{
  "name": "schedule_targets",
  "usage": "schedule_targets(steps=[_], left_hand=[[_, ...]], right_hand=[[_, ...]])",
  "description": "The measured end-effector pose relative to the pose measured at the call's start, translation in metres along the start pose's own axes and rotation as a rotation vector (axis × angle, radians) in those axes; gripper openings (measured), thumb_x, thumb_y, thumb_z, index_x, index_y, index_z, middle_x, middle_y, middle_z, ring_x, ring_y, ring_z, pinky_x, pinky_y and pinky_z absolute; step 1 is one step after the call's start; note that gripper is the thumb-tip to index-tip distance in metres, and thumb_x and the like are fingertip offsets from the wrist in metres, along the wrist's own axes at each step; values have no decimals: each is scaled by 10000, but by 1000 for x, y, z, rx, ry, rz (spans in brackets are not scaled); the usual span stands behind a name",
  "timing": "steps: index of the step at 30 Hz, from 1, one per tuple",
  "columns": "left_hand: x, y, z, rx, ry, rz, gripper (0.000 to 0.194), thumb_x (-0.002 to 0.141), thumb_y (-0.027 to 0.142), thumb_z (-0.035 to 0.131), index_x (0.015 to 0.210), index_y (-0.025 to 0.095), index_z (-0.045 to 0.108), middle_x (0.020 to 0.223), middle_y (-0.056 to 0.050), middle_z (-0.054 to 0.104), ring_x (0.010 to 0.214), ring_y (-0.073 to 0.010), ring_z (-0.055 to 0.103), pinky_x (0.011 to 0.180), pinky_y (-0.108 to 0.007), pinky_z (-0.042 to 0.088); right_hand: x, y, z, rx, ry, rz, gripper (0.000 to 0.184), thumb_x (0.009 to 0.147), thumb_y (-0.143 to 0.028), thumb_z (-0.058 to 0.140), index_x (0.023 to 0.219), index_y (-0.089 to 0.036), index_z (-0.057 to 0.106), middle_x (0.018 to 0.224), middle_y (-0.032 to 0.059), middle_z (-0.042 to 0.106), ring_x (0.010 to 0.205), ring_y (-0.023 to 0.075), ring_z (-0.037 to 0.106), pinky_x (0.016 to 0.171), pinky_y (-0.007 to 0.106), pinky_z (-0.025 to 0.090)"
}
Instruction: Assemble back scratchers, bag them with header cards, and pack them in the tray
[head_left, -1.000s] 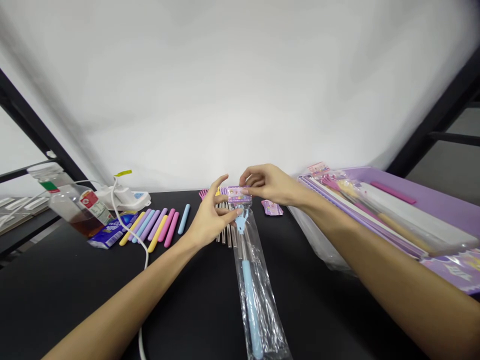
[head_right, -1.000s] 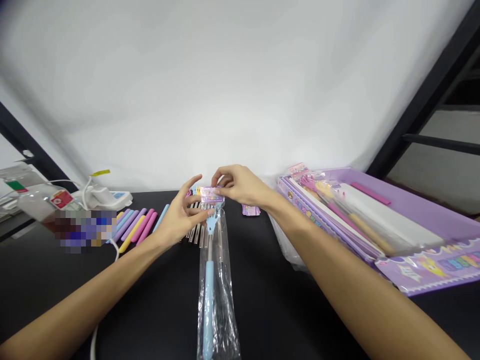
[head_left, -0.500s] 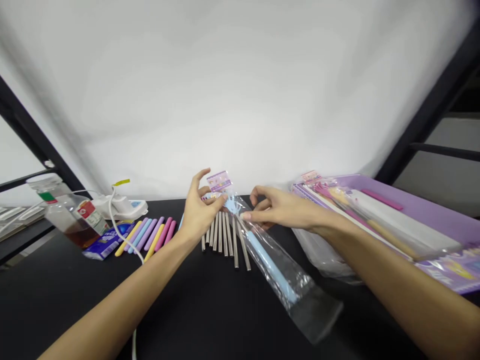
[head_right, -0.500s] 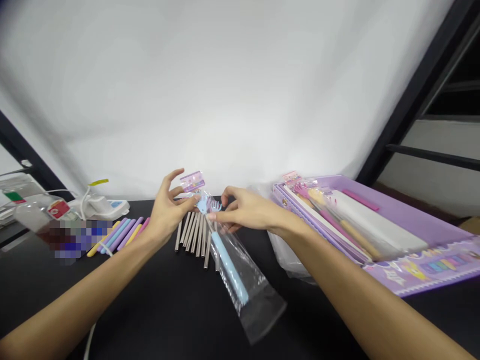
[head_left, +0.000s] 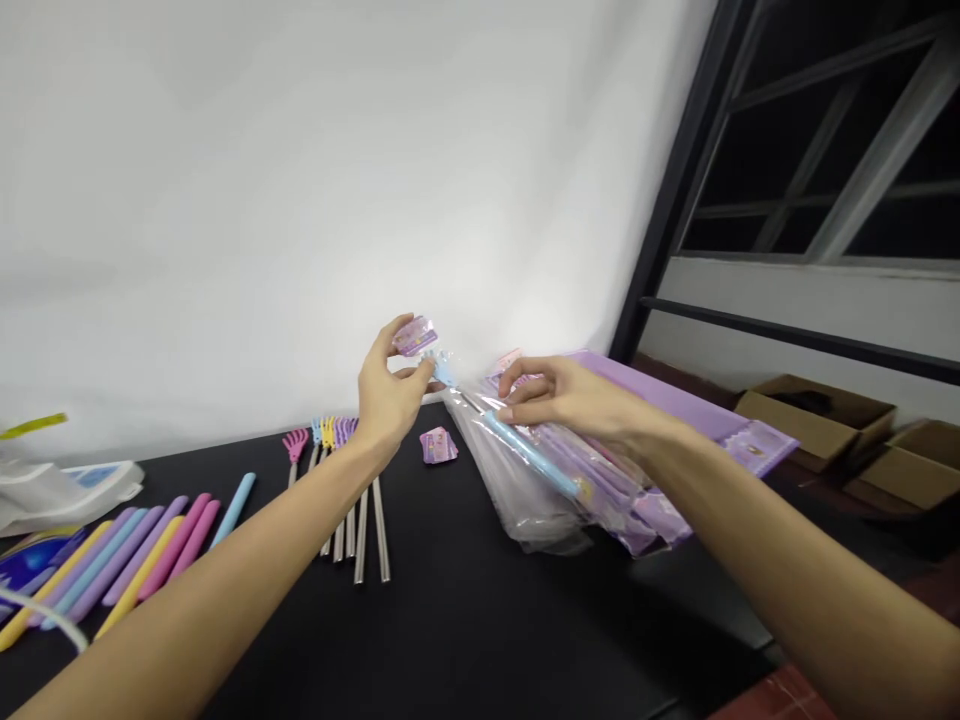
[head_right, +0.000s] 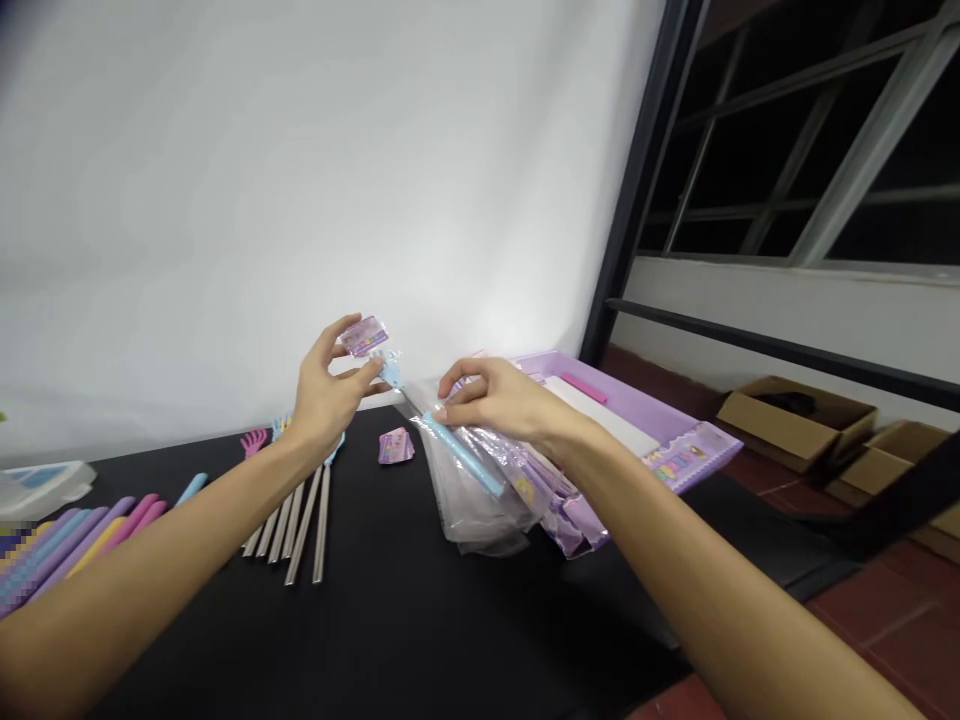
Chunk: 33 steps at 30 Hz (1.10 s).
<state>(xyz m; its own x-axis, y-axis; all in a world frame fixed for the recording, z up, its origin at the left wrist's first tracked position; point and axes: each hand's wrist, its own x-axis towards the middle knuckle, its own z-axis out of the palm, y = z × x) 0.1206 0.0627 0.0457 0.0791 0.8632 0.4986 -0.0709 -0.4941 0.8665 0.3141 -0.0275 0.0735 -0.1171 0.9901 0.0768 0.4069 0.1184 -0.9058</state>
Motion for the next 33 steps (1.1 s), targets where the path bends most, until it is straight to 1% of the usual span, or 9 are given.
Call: schedule_targets(steps=[4, 8, 10, 12, 15, 17, 23, 30, 33], left_hand=[[14, -9, 43, -90, -58, -45, 562, 826, 174, 686, 1345, 301, 511, 1318, -86, 492, 821, -130, 679, 743, -349, 667], [19, -18, 73, -89, -179, -167, 650, 944, 325, 581, 1508, 332, 257, 1369, -154, 440, 851, -167, 690, 769, -387, 639], [14, -24, 78, 75, -238, -113, 702, 961, 357, 545, 1547, 310, 161, 1364, -178, 446, 903, -199, 680, 840, -447, 608], [5, -30, 77, 300, -331, 85, 689, 955, 348, 541, 1548, 278, 198, 1360, -173, 458, 1020, -239, 643, 945, -498, 550], [-12, -38, 74, 607, -575, 416, 493, 963, 341, 503, 1440, 231, 442, 1370, -147, 484, 1242, -291, 519, 1095, -529, 426], [-22, -42, 73, 750, -711, 531, 397, 985, 345, 450, 1347, 212, 546, 1386, -138, 506, 1329, -305, 443, 1145, -544, 362], [-33, -46, 77, 851, -803, 555, 429, 1027, 365, 326, 1359, 193, 536, 1413, -124, 535, 1342, -292, 437, 1144, -534, 357], [-34, -46, 78, 885, -819, 564, 465, 1033, 365, 301, 1376, 141, 521, 1405, -136, 548, 1335, -290, 448, 1130, -497, 378], [-35, -45, 78, 896, -822, 569, 460, 1032, 369, 305, 1375, 152, 522, 1401, -133, 552, 1326, -285, 463, 1121, -490, 388]], right_hand=[[-4, 8, -39, 4, 136, 95, 279, 630, -247, 849, 805, -175, 644, 738, 33, 693, 701, 158, 626, 661, 282, 484], [-6, 27, -78, 7, 248, 144, 307, 582, -249, 887, 787, -169, 673, 719, 39, 686, 672, 153, 616, 639, 283, 512], [-7, 39, -91, 32, 326, 157, 318, 555, -230, 899, 771, -169, 674, 701, 33, 668, 674, 153, 616, 646, 286, 541], [-8, 53, -98, 39, 364, 171, 313, 547, -213, 896, 765, -168, 675, 700, 34, 660, 689, 164, 628, 663, 300, 569], [-7, 75, -95, -76, 336, 222, 247, 621, -218, 834, 799, -171, 668, 729, 51, 690, 706, 184, 661, 670, 315, 581], [-5, 87, -89, -254, 324, 257, 182, 692, -220, 761, 836, -172, 660, 735, 57, 710, 686, 187, 673, 637, 300, 560], [-3, 97, -77, -593, 423, 262, 216, 740, -157, 635, 953, -178, 665, 752, 52, 718, 664, 187, 659, 619, 275, 459], [-9, 99, -70, -879, 420, 238, 236, 693, -60, 569, 879, -167, 668, 965, 141, 710, 930, 287, 640, 744, 330, 421], [-12, 93, -69, -935, 414, 170, 208, 751, -85, 549, 903, -168, 664, 1069, 159, 686, 1006, 297, 620, 817, 352, 416]])
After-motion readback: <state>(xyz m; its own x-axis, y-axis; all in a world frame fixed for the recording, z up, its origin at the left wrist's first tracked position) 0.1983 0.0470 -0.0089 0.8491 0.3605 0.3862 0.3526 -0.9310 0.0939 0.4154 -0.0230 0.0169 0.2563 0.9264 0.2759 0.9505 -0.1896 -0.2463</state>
